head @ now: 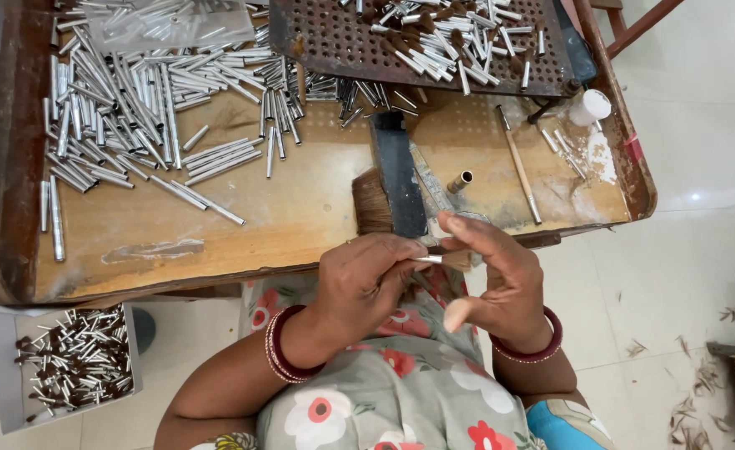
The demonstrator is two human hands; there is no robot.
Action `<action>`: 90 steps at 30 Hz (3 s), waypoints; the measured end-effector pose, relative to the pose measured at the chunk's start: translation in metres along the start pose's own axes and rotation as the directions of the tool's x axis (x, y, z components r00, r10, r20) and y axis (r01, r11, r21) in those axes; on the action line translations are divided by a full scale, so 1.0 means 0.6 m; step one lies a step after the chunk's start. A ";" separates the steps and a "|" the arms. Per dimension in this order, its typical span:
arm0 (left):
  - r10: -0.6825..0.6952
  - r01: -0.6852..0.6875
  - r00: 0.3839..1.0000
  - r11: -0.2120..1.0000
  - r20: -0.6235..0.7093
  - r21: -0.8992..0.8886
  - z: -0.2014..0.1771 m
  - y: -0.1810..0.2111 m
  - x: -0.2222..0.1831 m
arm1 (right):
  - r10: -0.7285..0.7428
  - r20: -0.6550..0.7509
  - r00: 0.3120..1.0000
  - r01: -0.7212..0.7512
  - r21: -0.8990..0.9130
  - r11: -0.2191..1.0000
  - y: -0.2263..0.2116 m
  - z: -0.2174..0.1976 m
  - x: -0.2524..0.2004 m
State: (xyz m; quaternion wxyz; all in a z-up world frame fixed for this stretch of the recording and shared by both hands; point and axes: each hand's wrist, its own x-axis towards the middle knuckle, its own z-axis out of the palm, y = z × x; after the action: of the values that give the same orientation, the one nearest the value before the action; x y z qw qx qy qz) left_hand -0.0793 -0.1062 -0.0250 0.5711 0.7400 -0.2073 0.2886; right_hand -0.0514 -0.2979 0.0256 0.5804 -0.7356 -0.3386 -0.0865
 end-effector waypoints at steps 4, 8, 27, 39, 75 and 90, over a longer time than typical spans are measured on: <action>0.013 -0.011 0.999 1.000 -0.053 0.029 0.002 -0.004 -0.003 | 0.085 -0.104 0.991 -0.074 0.106 0.992 0.076 -0.011 -0.061; -0.030 0.029 0.999 0.999 -0.031 -0.017 0.001 -0.004 -0.001 | -0.031 -0.191 0.981 0.016 -0.079 0.997 0.107 0.008 -0.072; -0.037 0.048 0.993 0.994 0.109 -0.099 -0.008 0.006 0.000 | -0.400 -0.091 0.912 0.341 -0.372 0.863 0.091 0.035 -0.047; -0.064 0.072 0.996 0.990 -0.065 0.119 -0.049 -0.024 0.038 | -0.032 -0.325 0.945 0.088 0.158 0.983 0.102 0.053 -0.024; -0.511 0.275 0.849 0.644 -0.134 -0.714 -0.004 -0.076 -0.012 | -0.267 -0.123 0.956 0.147 -0.589 0.795 0.055 0.014 -0.047; -0.131 0.103 0.991 0.893 -0.034 -0.437 0.023 -0.013 -0.012 | -0.173 -0.079 0.982 0.154 -0.201 0.967 0.089 -0.008 -0.044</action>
State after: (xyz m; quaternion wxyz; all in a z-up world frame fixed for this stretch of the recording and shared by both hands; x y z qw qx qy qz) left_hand -0.0775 -0.1176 -0.0379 0.7443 0.5958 -0.2033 0.2232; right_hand -0.0379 -0.3180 -0.0290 0.5124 -0.7531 -0.3599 -0.2019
